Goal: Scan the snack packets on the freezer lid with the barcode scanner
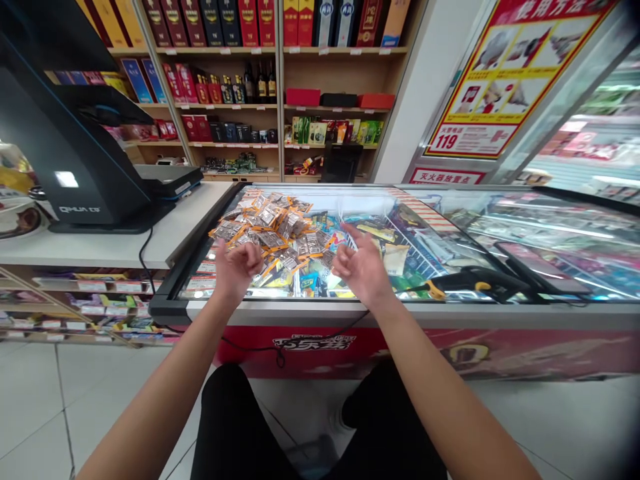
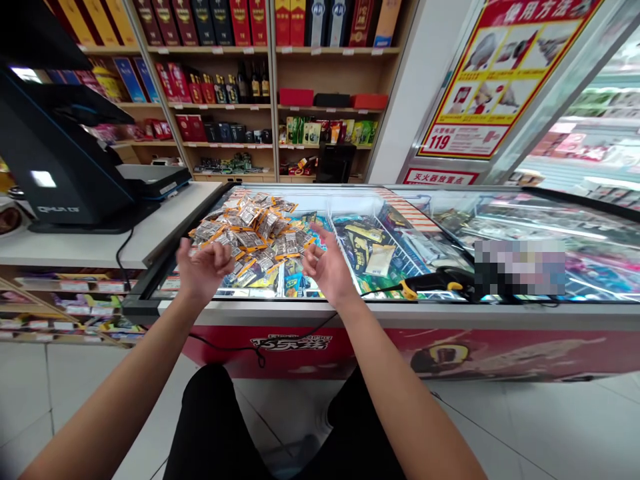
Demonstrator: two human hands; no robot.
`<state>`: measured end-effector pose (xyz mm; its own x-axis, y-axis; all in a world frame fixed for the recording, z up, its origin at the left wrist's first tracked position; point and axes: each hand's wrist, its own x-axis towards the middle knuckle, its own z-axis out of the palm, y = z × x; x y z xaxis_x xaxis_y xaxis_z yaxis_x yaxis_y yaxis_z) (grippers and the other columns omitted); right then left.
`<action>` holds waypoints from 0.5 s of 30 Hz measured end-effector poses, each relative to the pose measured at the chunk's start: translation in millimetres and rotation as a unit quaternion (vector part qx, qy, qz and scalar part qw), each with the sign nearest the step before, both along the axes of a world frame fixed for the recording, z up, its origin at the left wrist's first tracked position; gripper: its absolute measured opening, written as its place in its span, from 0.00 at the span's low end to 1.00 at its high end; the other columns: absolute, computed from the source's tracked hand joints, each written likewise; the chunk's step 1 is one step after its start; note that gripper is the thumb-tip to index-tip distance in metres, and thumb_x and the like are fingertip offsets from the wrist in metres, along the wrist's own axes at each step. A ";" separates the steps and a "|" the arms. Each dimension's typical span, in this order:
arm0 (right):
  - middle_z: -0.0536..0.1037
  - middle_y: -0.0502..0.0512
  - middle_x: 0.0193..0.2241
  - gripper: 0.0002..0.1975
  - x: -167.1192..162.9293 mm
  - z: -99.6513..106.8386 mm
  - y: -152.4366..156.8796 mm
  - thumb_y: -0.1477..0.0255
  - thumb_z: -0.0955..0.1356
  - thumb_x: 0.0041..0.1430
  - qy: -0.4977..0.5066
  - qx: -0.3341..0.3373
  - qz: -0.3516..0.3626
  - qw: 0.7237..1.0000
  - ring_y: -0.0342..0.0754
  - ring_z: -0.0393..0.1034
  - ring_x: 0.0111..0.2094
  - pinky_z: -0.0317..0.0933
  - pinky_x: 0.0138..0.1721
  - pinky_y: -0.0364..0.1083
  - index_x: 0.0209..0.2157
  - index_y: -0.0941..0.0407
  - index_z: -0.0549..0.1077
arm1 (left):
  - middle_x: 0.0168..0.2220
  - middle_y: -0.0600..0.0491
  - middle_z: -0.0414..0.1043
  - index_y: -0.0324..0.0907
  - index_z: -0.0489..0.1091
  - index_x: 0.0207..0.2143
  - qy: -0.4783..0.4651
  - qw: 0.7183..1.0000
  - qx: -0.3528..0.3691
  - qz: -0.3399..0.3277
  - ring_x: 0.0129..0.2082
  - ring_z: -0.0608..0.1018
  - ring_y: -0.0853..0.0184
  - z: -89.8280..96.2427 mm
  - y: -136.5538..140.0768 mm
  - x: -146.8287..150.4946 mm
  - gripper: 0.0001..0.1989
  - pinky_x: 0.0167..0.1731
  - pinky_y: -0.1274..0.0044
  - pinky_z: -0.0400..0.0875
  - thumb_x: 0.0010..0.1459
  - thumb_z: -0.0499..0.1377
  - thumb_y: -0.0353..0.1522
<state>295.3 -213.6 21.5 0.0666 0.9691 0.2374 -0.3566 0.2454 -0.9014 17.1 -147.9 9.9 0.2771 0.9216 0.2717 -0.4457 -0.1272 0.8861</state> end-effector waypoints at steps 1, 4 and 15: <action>0.60 0.43 0.19 0.26 7.1 4.3 -4.1 0.41 0.67 0.62 0.033 -0.030 0.047 0.998 0.43 0.48 0.18 0.55 0.21 0.46 0.39 0.50 0.76 | 0.20 0.59 0.50 0.45 0.56 0.19 -0.031 0.998 -0.048 -0.037 0.18 0.56 0.73 4.6 -3.8 -3.7 0.37 0.19 0.75 0.55 0.58 0.50 0.68; 0.49 0.42 0.14 0.38 27.2 11.4 -12.8 0.29 0.57 0.58 0.093 -0.074 0.152 0.981 0.42 0.40 0.16 0.51 0.20 0.46 0.22 0.50 0.61 | 0.17 0.59 0.43 0.46 0.46 0.16 -0.075 0.979 -0.158 -0.103 0.16 0.50 0.73 14.6 -13.1 -13.0 0.41 0.18 0.74 0.55 0.58 0.38 0.72; 0.51 0.43 0.15 0.43 32.4 3.5 -24.4 0.22 0.54 0.49 0.073 -0.128 0.159 0.976 0.41 0.40 0.17 0.47 0.18 0.44 0.19 0.51 0.57 | 0.16 0.61 0.38 0.45 0.42 0.14 -0.051 0.950 -0.227 -0.206 0.16 0.46 0.75 -12.2 -11.2 -5.2 0.45 0.17 0.76 0.51 0.47 0.37 0.78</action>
<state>327.7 -238.0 25.0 -0.2329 0.9725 -0.0039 -0.5083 -0.1251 -0.8521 11.9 -159.1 -2.4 0.6338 0.7689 -0.0842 -0.4605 0.4626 0.7576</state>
